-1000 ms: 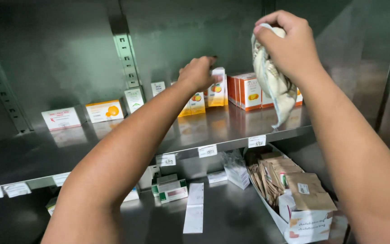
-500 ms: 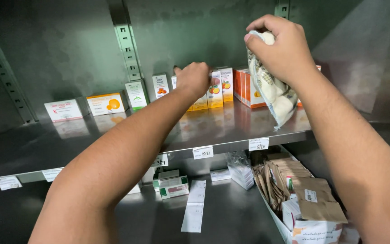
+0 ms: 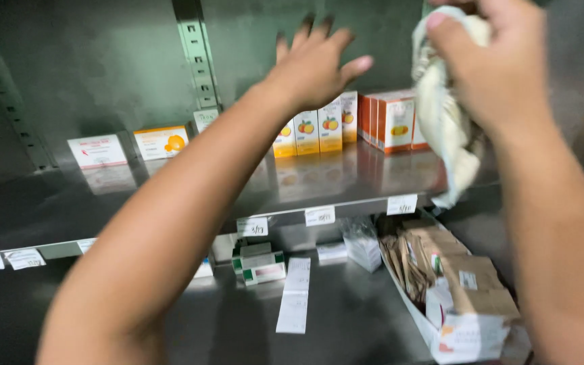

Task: Cleaning and organizing medicine boxes on a shelf using a cloth.

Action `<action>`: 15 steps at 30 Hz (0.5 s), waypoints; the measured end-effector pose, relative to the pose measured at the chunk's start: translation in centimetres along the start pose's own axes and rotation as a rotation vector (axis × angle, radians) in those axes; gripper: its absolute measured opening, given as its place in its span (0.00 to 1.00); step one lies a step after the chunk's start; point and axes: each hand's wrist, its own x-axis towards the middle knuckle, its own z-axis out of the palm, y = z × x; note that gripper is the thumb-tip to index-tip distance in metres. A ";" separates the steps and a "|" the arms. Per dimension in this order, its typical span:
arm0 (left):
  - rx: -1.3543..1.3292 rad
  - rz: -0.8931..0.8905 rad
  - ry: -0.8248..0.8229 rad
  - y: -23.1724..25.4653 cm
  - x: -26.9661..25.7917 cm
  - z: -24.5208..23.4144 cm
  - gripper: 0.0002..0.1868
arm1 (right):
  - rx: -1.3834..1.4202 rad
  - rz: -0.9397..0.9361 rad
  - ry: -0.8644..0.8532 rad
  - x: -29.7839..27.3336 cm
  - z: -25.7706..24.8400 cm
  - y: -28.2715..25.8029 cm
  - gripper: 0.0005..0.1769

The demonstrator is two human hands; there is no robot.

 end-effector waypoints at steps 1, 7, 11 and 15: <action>-0.011 0.007 -0.008 1.3 -1.6 -1.1 0.35 | -0.011 0.010 -0.004 -1.4 -1.1 -1.4 0.10; 0.005 0.486 0.489 9.3 -16.7 -3.7 0.31 | 0.096 0.158 0.003 -12.1 -4.1 -13.8 0.21; -0.163 0.457 0.415 11.7 -27.9 -1.3 0.38 | -0.027 0.209 0.104 -20.5 -3.1 -20.0 0.19; -0.495 0.481 -0.073 10.6 -35.0 1.6 0.51 | -0.004 0.400 0.185 -28.9 -2.4 -25.3 0.28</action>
